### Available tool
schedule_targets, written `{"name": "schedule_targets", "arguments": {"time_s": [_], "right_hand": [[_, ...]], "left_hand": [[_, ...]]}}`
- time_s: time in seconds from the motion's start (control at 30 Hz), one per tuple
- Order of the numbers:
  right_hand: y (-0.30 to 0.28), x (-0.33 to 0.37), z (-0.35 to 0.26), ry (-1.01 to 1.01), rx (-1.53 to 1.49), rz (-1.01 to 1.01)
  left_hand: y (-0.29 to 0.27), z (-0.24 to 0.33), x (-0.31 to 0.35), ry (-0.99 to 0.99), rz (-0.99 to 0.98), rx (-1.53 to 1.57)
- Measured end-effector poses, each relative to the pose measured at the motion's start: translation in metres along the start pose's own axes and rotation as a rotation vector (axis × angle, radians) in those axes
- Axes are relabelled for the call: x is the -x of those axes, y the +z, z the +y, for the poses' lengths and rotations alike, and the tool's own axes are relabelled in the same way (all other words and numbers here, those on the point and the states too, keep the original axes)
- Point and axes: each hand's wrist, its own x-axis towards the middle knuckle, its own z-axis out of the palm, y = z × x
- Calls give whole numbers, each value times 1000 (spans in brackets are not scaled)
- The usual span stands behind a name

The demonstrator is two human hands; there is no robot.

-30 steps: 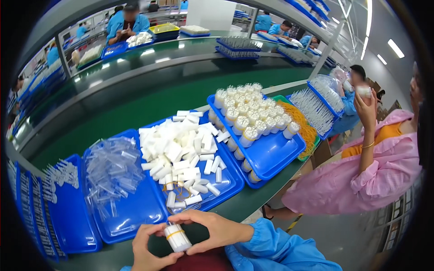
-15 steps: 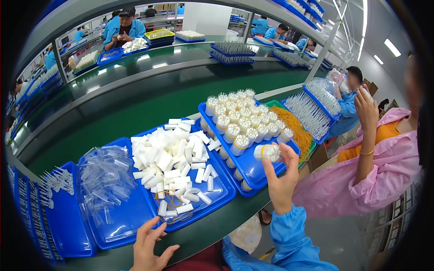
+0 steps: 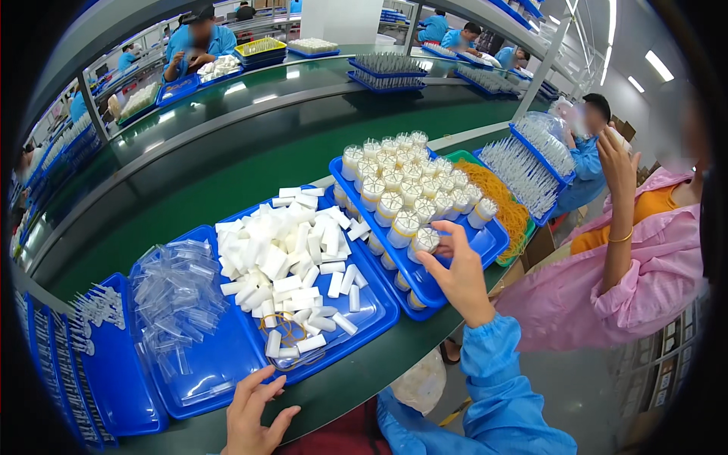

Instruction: Assembling small white and clear plastic tubes and caps into sprayer units and securing them with rubber bands.

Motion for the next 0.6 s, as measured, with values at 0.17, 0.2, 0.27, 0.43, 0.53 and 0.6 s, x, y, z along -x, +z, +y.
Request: {"name": "schedule_targets", "arguments": {"time_s": [0.17,0.2,0.27,0.43,0.53,0.6], "right_hand": [[-3,2,-9,-52,105,-7],[-4,6,-7,3,149,-46],[-4,9,-5,49,159,-149],[-17,33,-41,-2,27,321],[21,42,-64,-24,-213,50],[51,46,-80,-237,21,-369]], "left_hand": [[-4,-7,6,-51,-2,-23],[-3,-13,12,-71,-16,-22],[-4,-22,9,-30,-54,-24],[-8,-8,9,-316,68,261],[-18,-7,2,-300,478,381],[-37,7,7,-90,698,263]]}}
